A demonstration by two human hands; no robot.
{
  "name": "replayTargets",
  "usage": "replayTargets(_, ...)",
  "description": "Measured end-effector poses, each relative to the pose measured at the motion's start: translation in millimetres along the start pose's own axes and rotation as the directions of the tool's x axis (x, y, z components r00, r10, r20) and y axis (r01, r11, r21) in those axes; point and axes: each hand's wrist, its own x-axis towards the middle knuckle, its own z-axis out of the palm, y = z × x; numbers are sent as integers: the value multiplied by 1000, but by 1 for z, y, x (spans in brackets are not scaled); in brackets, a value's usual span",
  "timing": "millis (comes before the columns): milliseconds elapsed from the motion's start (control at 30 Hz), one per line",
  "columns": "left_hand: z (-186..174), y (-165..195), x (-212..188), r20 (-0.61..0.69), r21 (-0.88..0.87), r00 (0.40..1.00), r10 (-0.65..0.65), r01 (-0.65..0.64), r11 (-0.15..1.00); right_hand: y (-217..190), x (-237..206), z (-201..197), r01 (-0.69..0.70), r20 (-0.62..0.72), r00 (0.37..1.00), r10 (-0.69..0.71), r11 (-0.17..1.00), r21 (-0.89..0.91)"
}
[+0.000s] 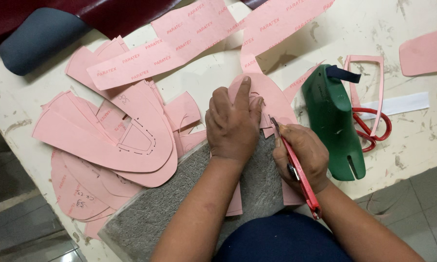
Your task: The person uses a red utility knife to cut along dashed lines on pink Paratex material pieces placed on a work table. The person repeatedly repositions the material and cuts along marked lines, producing multiple cut pieces.
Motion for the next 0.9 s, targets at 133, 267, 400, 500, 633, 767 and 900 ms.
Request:
replayTargets(133,-1,0,0,-3,14,1000,2,-2,1000,0,0,-1,-3,10,1000,3,1000,3)
replayTargets(267,-1,1,0,-31,18,999,12,-11,1000,0,0,-2,0,10,1000,0,1000,4)
replayTargets(400,-1,0,1,-10,-13,1000,6,-6,1000,0,-1,-1,3,3,1000,-3,1000,2)
replayTargets(500,-2,0,1,-17,-12,1000,10,-11,1000,1,-1,0,9,-5,1000,-9,1000,1)
replayTargets(633,-3,1,1,-18,-14,1000,10,-11,1000,2,-3,0,-8,11,1000,8,1000,24)
replayTargets(767,-3,1,0,0,-15,1000,6,-6,1000,2,-4,2,0,-20,1000,0,1000,3)
replayTargets(900,-2,1,0,-28,-3,999,19,-19,1000,3,-7,2,-9,-22,1000,9,1000,4)
